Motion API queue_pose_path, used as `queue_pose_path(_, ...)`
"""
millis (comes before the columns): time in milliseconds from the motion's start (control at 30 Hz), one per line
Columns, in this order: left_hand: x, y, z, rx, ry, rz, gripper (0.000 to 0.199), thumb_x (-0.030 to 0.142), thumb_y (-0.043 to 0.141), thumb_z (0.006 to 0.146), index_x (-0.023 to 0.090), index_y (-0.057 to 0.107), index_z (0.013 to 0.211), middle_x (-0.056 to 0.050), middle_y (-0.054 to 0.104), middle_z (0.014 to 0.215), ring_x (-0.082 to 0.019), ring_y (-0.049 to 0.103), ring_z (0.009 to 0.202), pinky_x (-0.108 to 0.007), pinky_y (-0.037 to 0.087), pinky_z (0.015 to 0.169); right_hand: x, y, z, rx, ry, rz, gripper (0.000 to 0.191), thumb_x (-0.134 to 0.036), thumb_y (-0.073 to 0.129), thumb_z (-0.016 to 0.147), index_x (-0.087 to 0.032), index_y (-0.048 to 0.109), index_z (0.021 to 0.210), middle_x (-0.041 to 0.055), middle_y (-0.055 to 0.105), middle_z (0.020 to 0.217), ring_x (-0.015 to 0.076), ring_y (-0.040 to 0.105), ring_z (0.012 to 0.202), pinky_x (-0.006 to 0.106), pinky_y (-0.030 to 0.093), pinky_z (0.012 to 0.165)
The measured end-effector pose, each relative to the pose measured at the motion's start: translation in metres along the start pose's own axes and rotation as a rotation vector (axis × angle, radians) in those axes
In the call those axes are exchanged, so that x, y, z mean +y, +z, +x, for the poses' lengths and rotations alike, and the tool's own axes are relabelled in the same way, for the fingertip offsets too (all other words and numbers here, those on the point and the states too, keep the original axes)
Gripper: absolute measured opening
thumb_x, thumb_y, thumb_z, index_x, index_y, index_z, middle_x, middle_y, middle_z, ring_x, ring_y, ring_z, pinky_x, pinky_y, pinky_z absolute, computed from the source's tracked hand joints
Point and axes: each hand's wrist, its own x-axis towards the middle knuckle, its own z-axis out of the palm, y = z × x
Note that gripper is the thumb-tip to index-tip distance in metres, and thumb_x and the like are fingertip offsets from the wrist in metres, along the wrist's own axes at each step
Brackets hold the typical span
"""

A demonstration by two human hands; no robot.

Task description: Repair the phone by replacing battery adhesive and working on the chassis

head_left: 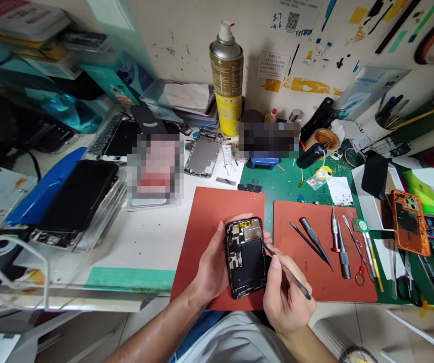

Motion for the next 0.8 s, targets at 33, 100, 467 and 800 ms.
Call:
queue_pose_path(33,-0.0002,0.0002,-0.0002,-0.003,0.005,-0.001,0.056,0.065,0.052,0.108,0.022,0.069,0.141,-0.015,0.083,0.123,-0.039,0.075,0.125,-0.058,0.056,0.112,0.0000,0.0005,-0.0001,0.004,0.000,0.000,0.059,0.006,0.072,0.092,-0.018,0.069,0.145,0.0105,0.084,0.119,0.0265,0.086,0.095,0.038,0.075,0.080)
queue_pose_path(100,-0.0003,0.0014,-0.0003,-0.009,0.016,-0.007,0.055,0.065,0.053,0.108,0.022,0.070,0.139,-0.015,0.083,0.122,-0.039,0.075,0.125,-0.059,0.056,0.112,-0.0003,0.0011,-0.0002,0.001,-0.008,0.006,0.061,0.007,0.072,0.091,-0.016,0.068,0.147,0.0117,0.084,0.122,0.0267,0.085,0.097,0.037,0.075,0.081)
queue_pose_path(467,-0.0011,0.0051,-0.0014,-0.023,0.035,0.002,0.055,0.065,0.054,0.108,0.021,0.070,0.138,-0.015,0.082,0.123,-0.037,0.076,0.123,-0.057,0.057,0.111,-0.0054,-0.0007,0.0005,-0.012,0.101,0.013,0.052,0.002,0.072,0.095,-0.021,0.071,0.141,0.0085,0.085,0.118,0.0255,0.086,0.096,0.036,0.074,0.084)
queue_pose_path(800,-0.0038,0.0055,0.0014,0.037,0.041,0.034,0.061,0.070,0.061,0.103,0.021,0.071,0.137,-0.014,0.083,0.121,-0.036,0.079,0.117,-0.055,0.059,0.109,-0.0094,-0.0055,0.0079,-0.012,0.218,0.057,0.031,-0.005,0.068,0.100,-0.019,0.075,0.126,0.0081,0.085,0.109,0.0245,0.086,0.091,0.034,0.074,0.081)
